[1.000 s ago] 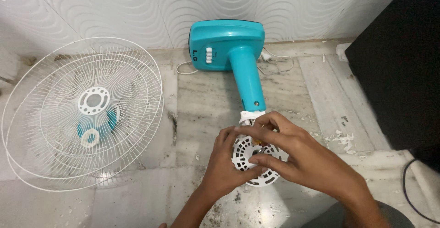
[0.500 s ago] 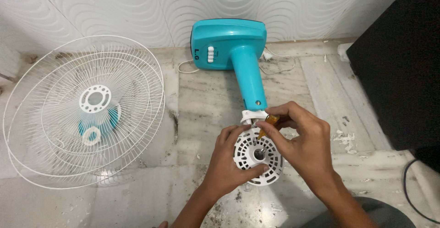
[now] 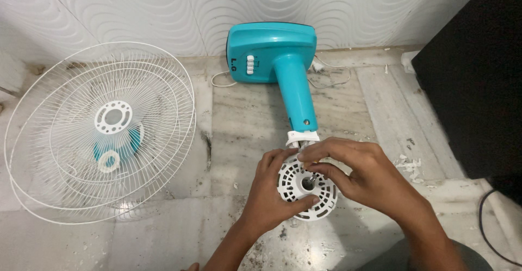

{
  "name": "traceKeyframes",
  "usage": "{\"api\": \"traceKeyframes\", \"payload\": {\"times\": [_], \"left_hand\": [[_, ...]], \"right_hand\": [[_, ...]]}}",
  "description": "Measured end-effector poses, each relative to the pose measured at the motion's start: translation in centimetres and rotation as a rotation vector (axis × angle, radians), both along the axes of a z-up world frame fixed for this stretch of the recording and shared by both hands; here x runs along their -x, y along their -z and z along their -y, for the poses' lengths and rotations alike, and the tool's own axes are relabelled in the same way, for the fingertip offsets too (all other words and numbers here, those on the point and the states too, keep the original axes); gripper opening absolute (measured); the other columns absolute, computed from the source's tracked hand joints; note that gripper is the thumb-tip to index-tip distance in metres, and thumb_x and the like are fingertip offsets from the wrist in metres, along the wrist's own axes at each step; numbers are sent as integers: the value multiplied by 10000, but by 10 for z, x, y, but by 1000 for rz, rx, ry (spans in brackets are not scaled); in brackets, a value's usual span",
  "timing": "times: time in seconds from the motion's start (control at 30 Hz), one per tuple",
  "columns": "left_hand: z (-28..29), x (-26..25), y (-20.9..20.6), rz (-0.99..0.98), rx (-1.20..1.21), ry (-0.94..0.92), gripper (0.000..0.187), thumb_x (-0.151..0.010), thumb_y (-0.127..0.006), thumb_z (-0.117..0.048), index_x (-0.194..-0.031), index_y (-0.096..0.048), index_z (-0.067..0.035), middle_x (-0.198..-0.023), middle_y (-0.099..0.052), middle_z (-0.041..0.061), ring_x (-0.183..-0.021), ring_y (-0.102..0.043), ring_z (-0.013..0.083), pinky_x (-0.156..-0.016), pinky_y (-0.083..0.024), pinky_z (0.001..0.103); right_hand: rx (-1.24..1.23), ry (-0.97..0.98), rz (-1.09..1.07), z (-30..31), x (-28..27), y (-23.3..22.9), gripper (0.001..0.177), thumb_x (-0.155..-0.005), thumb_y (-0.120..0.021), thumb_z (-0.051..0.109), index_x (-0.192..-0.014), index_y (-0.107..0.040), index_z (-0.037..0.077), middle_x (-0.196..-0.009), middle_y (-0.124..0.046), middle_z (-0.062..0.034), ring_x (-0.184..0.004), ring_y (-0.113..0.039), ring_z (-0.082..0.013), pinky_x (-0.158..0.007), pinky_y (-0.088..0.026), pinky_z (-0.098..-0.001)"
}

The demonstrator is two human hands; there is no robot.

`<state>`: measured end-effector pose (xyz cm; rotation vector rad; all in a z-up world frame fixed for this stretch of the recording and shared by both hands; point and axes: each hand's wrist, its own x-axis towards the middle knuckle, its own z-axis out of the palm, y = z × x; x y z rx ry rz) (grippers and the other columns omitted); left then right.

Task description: The person sits on the floor and uses a screwdriver to remove screws from the rear cover of a teal pedestal fan. After unscrewing, they detach the white plastic rear cover, exposing the fan motor and internal components.

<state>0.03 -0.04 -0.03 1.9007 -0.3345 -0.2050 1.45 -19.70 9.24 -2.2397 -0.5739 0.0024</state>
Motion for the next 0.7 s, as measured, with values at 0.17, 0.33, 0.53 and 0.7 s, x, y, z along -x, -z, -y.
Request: {"api": "traceKeyframes", "payload": {"times": [0.17,0.33,0.53,0.7], "left_hand": [[0,0,0,-20,-15,-3,992,-634,-916,-407,-1462,-485,-69,-1411,-458,126,-1363,-485,311,-1101,-454,452],[0,-1,1,7,-13,-3,991,-643,-911,-417,-1458,-487,-45,-1409,-465,136,-1362,-498,313,-1104,-462,450],[1,-1,0,-6,-24,7,990,-639,-921,-415,-1455,-495,-51,-1409,-454,139,-1375,-456,325,-1108,-430,466],[1,-1,0,3,0,-10,975,-616,-923,-387,-1432,-511,-47,-1380,-480,133,-1344,-502,312,-1098,-463,455]], "right_hand": [[-46,-89,-164,10,-2,4,279,-805,-706,7,-1070,-738,88,-1085,-823,-63,-1034,-809,-220,-876,-594,-372],[-80,-15,-231,8,-5,8,321,-813,-661,-33,-1096,-734,100,-1154,-798,-57,-1076,-745,-238,-881,-596,-371],[-195,80,193,-10,0,15,405,-787,-825,39,-1186,-758,68,-1130,-743,-122,-1039,-746,-214,-831,-603,-323],[-237,376,235,-37,10,17,361,-776,-865,92,-1120,-772,39,-937,-771,-80,-781,-740,-143,-684,-601,-271]]}}
